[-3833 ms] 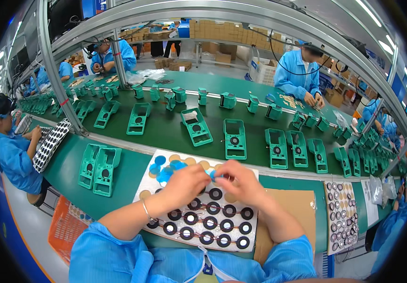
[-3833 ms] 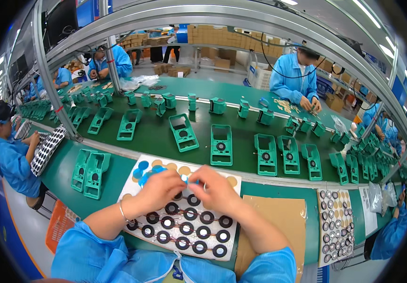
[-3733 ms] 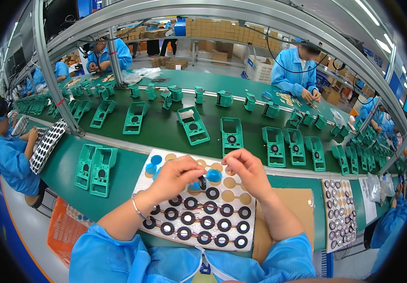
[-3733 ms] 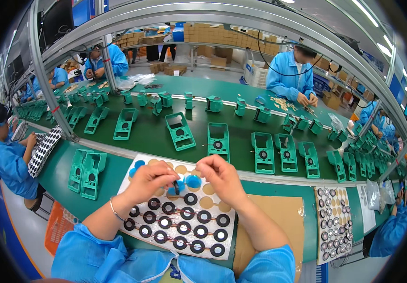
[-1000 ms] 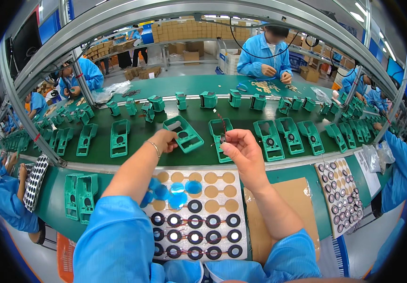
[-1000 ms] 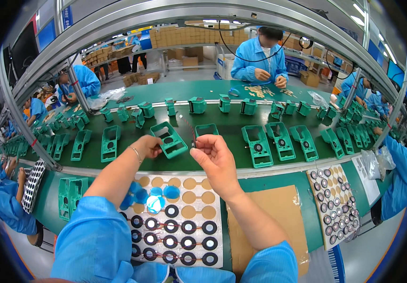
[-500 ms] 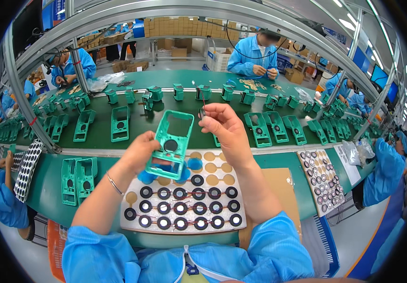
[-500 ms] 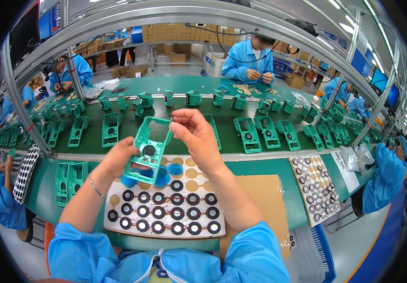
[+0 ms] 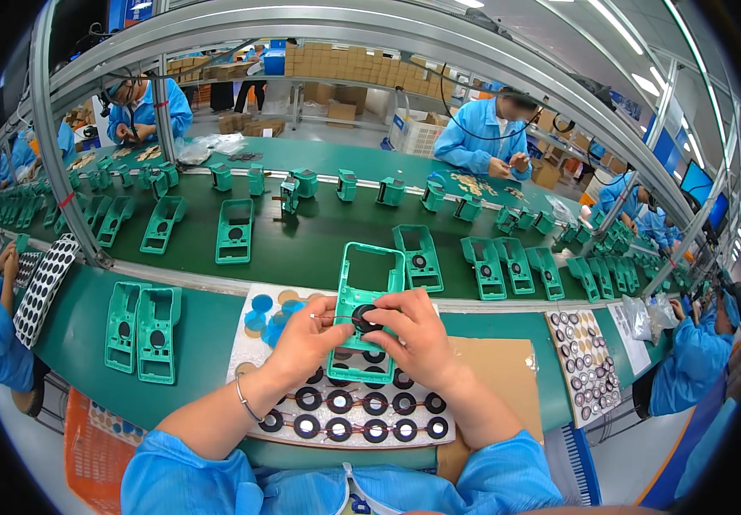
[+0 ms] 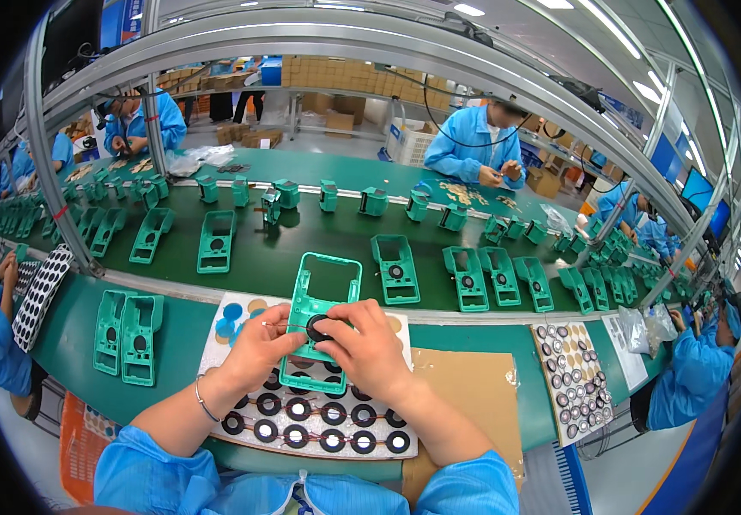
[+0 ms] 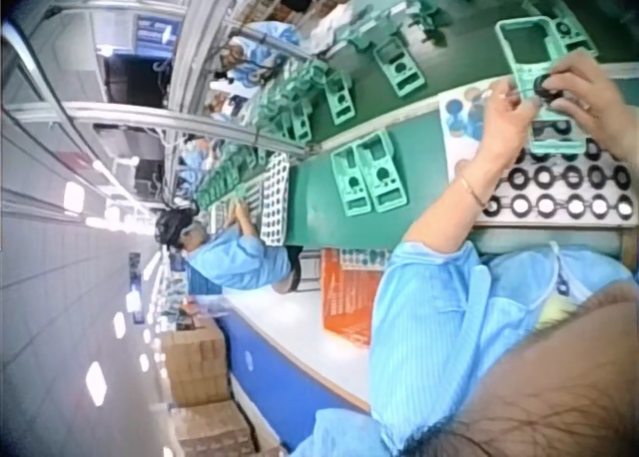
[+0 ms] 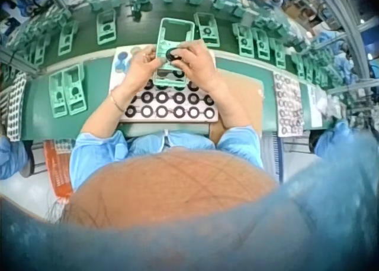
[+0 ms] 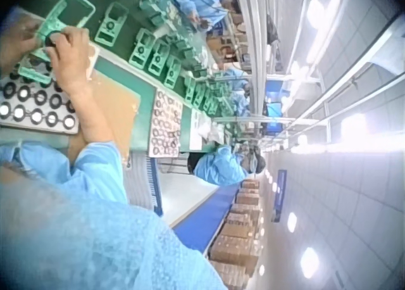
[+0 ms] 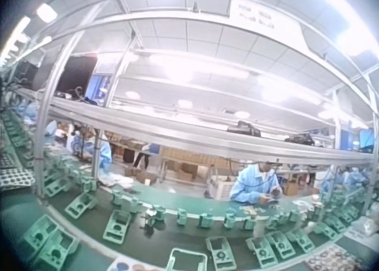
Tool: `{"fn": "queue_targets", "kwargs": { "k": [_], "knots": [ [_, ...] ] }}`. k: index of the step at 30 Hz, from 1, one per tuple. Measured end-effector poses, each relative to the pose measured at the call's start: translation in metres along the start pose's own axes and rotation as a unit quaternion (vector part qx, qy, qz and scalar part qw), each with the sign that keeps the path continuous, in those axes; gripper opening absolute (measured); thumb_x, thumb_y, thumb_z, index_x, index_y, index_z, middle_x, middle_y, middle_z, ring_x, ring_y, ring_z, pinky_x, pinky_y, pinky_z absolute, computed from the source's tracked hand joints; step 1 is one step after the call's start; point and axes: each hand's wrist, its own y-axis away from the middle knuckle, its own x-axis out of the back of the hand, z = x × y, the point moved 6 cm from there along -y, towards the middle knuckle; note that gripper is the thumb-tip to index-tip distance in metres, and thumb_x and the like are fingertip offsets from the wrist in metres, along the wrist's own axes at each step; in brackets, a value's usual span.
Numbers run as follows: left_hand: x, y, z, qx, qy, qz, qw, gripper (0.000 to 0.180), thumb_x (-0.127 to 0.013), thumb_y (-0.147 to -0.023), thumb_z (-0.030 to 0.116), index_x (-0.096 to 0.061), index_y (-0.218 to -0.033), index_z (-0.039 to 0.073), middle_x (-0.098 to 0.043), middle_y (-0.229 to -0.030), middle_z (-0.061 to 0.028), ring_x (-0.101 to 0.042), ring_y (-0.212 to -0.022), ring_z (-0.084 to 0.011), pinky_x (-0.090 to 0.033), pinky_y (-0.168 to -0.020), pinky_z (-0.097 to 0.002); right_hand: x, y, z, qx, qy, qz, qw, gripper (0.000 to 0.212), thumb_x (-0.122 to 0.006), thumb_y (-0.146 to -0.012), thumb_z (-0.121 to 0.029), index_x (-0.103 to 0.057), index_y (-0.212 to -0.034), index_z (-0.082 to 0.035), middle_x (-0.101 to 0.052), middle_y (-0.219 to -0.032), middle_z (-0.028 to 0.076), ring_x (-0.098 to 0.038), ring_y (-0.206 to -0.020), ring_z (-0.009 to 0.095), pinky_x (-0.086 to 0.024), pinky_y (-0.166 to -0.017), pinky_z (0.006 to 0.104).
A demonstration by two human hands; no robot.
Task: The person assembles internal components into green electronic housings and applies stickers to them by hand on a factory assembly line.
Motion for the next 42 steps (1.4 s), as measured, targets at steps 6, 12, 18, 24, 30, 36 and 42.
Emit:
{"fn": "queue_targets", "kwargs": {
  "k": [6, 12, 18, 24, 30, 36, 42],
  "knots": [
    [-0.004, 0.006, 0.005, -0.029, 0.001, 0.002, 1.000, 0.040, -0.055, -0.083, -0.001, -0.039, -0.120, -0.002, -0.056, -0.110, -0.0115, -0.055, -0.098, -0.0152, -0.046, -0.084, -0.0268, -0.007, 0.000, 0.000, 0.023, 0.035, -0.015, 0.999, 0.027, -0.070, -0.068, -0.008, -0.062, -0.093, -0.008, -0.054, -0.096, 0.009, -0.050, -0.086, 0.027, -0.044, -0.072, 0.0356],
    [-0.004, 0.009, 0.008, -0.048, 0.007, -0.016, 0.999, 0.042, -0.054, -0.083, -0.003, -0.036, -0.121, -0.003, -0.054, -0.113, -0.0123, -0.053, -0.103, -0.0157, -0.044, -0.088, -0.0275, -0.007, -0.001, -0.006, 0.038, 0.030, -0.006, 0.999, 0.028, -0.070, -0.066, -0.006, -0.063, -0.094, -0.008, -0.054, -0.097, 0.010, -0.051, -0.084, 0.027, -0.044, -0.072, 0.0358],
    [-0.003, 0.013, 0.011, -0.058, 0.000, -0.030, 0.998, 0.043, -0.054, -0.083, -0.002, -0.035, -0.122, -0.003, -0.052, -0.115, -0.0120, -0.051, -0.105, -0.0153, -0.042, -0.090, -0.0284, -0.011, -0.001, -0.009, 0.048, 0.025, 0.018, 0.998, 0.030, -0.071, -0.066, -0.006, -0.064, -0.095, -0.007, -0.055, -0.099, 0.010, -0.052, -0.082, 0.027, -0.043, -0.070, 0.0355],
    [-0.002, 0.016, 0.012, -0.073, 0.003, -0.035, 0.997, 0.043, -0.054, -0.083, -0.001, -0.035, -0.122, -0.003, -0.050, -0.116, -0.0124, -0.050, -0.106, -0.0154, -0.042, -0.091, -0.0288, -0.013, 0.000, -0.014, 0.053, 0.028, 0.028, 0.998, 0.036, -0.071, -0.065, -0.005, -0.063, -0.101, -0.007, -0.055, -0.100, 0.011, -0.052, -0.083, 0.027, -0.043, -0.071, 0.0366],
    [0.003, 0.016, 0.013, -0.063, -0.004, -0.016, 0.998, 0.042, -0.055, -0.083, 0.000, -0.036, -0.120, -0.002, -0.051, -0.114, -0.0111, -0.051, -0.104, -0.0151, -0.043, -0.088, -0.0282, -0.016, -0.001, -0.021, 0.054, 0.080, -0.011, 0.995, 0.044, -0.071, -0.066, -0.008, -0.060, -0.109, -0.007, -0.051, -0.109, 0.013, -0.050, -0.094, 0.031, -0.042, -0.080, 0.0404],
    [0.006, 0.012, 0.015, -0.068, -0.003, -0.009, 0.998, 0.041, -0.053, -0.083, -0.001, -0.036, -0.120, -0.001, -0.051, -0.113, -0.0104, -0.052, -0.101, -0.0146, -0.045, -0.086, -0.0280, -0.014, -0.006, -0.024, 0.047, 0.121, -0.014, 0.991, 0.045, -0.070, -0.069, -0.012, -0.057, -0.112, -0.007, -0.044, -0.121, 0.017, -0.043, -0.108, 0.032, -0.037, -0.090, 0.0409],
    [-0.002, 0.020, 0.022, -0.117, -0.052, -0.002, 0.992, 0.041, -0.050, -0.084, -0.002, -0.035, -0.122, -0.001, -0.051, -0.112, -0.0108, -0.053, -0.099, -0.0148, -0.046, -0.081, -0.0267, 0.010, 0.007, 0.016, -0.106, -0.087, 0.194, 0.971, 0.059, -0.073, -0.071, -0.015, -0.041, -0.118, 0.001, -0.047, -0.111, 0.016, -0.047, -0.105, 0.026, -0.040, -0.088, 0.0364]
  ]
}}
